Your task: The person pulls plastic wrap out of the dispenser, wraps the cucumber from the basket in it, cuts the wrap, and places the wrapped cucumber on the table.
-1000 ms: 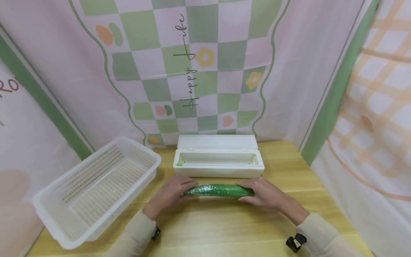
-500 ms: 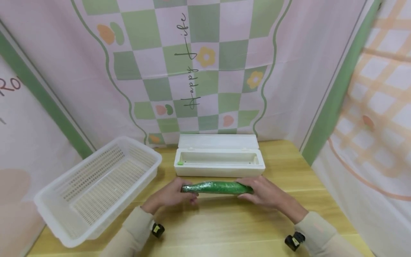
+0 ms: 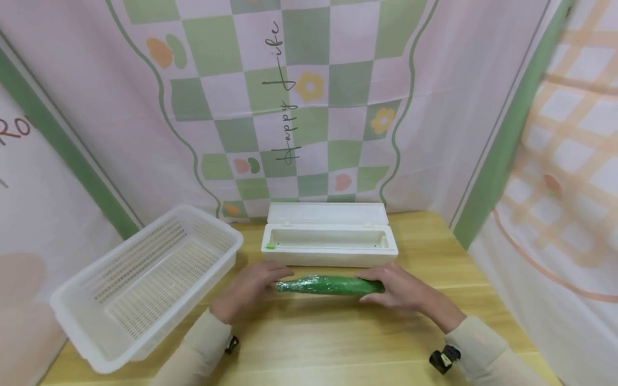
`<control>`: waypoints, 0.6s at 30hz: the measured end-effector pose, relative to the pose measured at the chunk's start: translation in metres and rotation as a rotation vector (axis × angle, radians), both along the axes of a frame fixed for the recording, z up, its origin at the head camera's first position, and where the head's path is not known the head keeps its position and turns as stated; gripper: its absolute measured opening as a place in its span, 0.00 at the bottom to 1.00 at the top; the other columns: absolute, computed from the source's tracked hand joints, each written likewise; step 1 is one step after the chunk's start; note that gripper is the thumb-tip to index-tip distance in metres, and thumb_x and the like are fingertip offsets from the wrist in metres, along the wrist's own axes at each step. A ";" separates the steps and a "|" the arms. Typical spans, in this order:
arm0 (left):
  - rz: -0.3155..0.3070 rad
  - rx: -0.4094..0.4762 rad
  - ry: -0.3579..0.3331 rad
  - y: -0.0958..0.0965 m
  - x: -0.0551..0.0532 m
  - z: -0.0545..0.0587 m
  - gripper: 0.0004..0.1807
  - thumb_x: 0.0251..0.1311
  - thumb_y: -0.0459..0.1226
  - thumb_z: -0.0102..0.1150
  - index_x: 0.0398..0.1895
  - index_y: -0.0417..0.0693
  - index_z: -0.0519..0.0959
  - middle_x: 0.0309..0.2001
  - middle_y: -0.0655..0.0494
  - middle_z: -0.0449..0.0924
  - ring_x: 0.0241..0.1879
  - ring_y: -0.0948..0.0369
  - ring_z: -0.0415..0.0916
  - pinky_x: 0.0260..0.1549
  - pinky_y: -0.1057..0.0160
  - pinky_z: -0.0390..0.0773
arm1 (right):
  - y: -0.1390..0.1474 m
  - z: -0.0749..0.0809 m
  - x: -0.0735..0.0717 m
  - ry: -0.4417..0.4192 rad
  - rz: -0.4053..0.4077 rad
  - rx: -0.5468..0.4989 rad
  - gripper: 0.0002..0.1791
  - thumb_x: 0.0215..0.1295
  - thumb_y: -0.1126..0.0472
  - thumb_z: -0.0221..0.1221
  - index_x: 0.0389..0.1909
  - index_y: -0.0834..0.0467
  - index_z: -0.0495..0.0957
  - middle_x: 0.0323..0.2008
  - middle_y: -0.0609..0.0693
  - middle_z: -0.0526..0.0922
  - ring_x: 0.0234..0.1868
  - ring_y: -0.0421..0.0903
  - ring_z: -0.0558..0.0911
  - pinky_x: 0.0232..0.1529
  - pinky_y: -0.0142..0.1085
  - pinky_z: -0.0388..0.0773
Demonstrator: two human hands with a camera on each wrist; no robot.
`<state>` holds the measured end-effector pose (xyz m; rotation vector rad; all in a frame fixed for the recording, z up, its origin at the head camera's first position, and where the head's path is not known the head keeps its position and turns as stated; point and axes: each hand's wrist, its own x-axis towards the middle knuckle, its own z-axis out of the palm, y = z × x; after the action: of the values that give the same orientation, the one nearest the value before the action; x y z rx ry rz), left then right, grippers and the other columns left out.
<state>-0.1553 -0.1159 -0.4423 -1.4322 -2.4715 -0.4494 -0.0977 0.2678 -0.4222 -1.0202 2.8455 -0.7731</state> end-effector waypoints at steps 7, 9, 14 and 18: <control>-0.060 0.107 0.196 0.007 0.007 -0.006 0.32 0.43 0.29 0.84 0.57 0.48 0.86 0.50 0.56 0.90 0.44 0.62 0.88 0.46 0.68 0.88 | 0.001 -0.002 0.000 -0.043 0.004 -0.023 0.28 0.65 0.48 0.73 0.61 0.58 0.84 0.47 0.53 0.92 0.36 0.30 0.82 0.33 0.26 0.81; -0.076 0.143 0.205 0.009 0.009 -0.004 0.30 0.46 0.35 0.84 0.57 0.48 0.86 0.47 0.57 0.90 0.42 0.64 0.88 0.44 0.71 0.87 | 0.001 -0.002 0.000 -0.052 0.003 -0.028 0.27 0.65 0.48 0.73 0.61 0.57 0.84 0.46 0.52 0.92 0.35 0.30 0.81 0.33 0.26 0.81; -0.145 0.234 0.157 0.013 0.011 0.003 0.24 0.54 0.38 0.80 0.55 0.45 0.87 0.44 0.56 0.92 0.38 0.67 0.89 0.42 0.78 0.85 | 0.002 -0.003 0.000 -0.053 -0.010 -0.029 0.28 0.65 0.47 0.73 0.61 0.58 0.85 0.46 0.53 0.92 0.36 0.30 0.82 0.34 0.27 0.82; -0.194 0.292 -0.003 0.013 0.012 0.009 0.22 0.54 0.35 0.79 0.53 0.41 0.88 0.43 0.51 0.93 0.36 0.65 0.90 0.42 0.79 0.84 | 0.002 -0.003 0.000 -0.027 -0.014 -0.015 0.29 0.65 0.47 0.73 0.61 0.59 0.84 0.47 0.54 0.92 0.38 0.33 0.84 0.36 0.27 0.83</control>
<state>-0.1434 -0.1032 -0.4336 -1.5487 -2.1655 -0.8135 -0.0973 0.2696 -0.4249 -0.9854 2.8314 -0.8048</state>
